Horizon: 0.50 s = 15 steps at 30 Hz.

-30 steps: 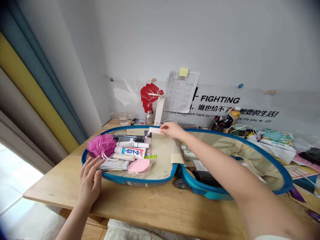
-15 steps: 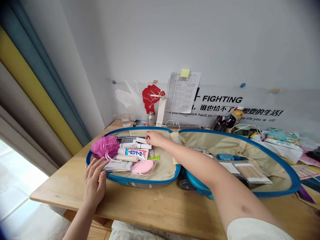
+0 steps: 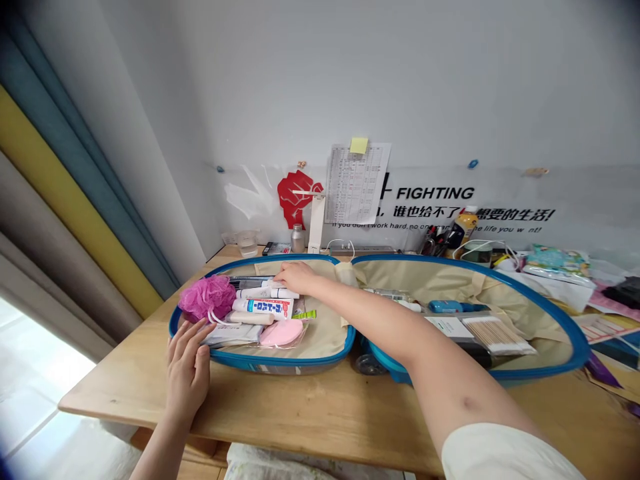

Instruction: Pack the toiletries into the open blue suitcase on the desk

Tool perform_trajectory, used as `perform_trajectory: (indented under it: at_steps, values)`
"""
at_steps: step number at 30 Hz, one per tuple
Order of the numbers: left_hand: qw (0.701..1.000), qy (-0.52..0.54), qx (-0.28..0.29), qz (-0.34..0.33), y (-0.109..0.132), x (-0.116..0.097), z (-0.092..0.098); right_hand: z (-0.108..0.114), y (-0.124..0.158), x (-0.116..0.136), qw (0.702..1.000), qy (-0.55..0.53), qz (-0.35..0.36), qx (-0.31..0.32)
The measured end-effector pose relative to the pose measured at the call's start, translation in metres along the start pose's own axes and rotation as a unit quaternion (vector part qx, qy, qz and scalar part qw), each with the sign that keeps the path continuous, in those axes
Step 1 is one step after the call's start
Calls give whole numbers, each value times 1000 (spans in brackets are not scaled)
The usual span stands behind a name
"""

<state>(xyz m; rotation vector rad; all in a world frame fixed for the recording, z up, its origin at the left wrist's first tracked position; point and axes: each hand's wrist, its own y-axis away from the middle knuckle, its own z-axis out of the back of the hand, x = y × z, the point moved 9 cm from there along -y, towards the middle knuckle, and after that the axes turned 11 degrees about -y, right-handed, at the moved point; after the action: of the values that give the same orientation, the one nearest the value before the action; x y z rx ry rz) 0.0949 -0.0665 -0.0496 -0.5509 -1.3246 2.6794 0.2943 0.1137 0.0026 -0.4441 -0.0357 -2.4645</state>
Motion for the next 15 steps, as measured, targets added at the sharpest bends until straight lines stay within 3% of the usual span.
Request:
perform_trajectory:
  at_steps: [3,6,9,11,15]
  values:
    - [1000,0,3,-1,0,0,0,15,3,-2,1000,-14,-5,-17]
    - [1000,3,2,-3,0,1,0,51,13,-21,998,-31,-24,-44]
    - [1000,4,2,-4,1,1,0,90,38,-64,996,-43,-71,-43]
    - [1000,3,3,-3,1,1,-1,104,66,-99,992,-45,-120,-17]
    - [1000,6,-4,-8,0,0,-1,95,140,-165,969,-41,-233,69]
